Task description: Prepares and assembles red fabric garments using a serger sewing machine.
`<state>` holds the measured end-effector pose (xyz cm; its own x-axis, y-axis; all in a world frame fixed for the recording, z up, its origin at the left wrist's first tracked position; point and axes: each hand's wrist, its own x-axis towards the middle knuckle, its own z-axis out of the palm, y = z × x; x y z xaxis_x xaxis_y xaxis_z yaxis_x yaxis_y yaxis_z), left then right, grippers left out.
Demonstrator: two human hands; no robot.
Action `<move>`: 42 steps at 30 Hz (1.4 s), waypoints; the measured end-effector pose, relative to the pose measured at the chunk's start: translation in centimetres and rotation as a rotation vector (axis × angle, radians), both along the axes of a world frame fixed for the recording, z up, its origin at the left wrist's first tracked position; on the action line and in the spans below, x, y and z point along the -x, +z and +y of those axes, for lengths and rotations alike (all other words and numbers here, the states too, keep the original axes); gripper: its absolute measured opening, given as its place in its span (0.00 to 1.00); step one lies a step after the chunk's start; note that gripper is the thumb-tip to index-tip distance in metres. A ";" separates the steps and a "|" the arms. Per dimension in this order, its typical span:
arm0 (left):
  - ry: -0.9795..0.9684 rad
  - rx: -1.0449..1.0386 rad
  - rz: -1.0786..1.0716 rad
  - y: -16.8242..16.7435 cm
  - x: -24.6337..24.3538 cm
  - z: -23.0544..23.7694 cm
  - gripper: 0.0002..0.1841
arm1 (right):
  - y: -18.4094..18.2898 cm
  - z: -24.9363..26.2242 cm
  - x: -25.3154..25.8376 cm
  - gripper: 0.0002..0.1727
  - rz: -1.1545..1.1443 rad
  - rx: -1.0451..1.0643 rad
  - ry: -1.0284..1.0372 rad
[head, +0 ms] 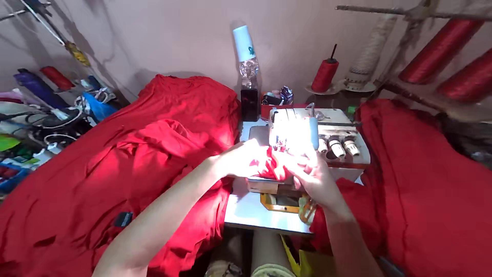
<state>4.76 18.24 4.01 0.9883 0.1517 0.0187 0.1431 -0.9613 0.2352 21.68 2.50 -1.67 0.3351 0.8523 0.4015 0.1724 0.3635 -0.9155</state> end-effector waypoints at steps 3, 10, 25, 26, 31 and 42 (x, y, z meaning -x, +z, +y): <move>-0.073 -0.062 0.028 -0.9 -0.7 0.8 0.09 | -0.3 -0.2 0.5 0.26 0.063 -0.035 -0.039; 0.004 -0.037 0.177 0.4 -1.6 -0.6 0.12 | -1.4 -0.6 0.8 0.25 0.103 -0.072 -0.063; -0.032 -0.053 0.130 3.1 -1.5 -3.7 0.13 | -3.7 -0.1 3.3 0.60 -0.002 0.008 0.014; -0.023 -0.167 0.192 3.1 -1.9 -3.3 0.12 | -3.9 -0.3 2.9 0.61 0.012 0.022 0.041; 0.121 -0.353 0.426 1.1 -4.1 0.1 0.16 | -4.7 -0.7 2.4 0.61 0.013 0.006 0.052; 0.001 0.185 0.120 4.4 -0.8 -3.9 0.09 | -2.9 -0.1 2.9 0.60 0.006 0.019 0.166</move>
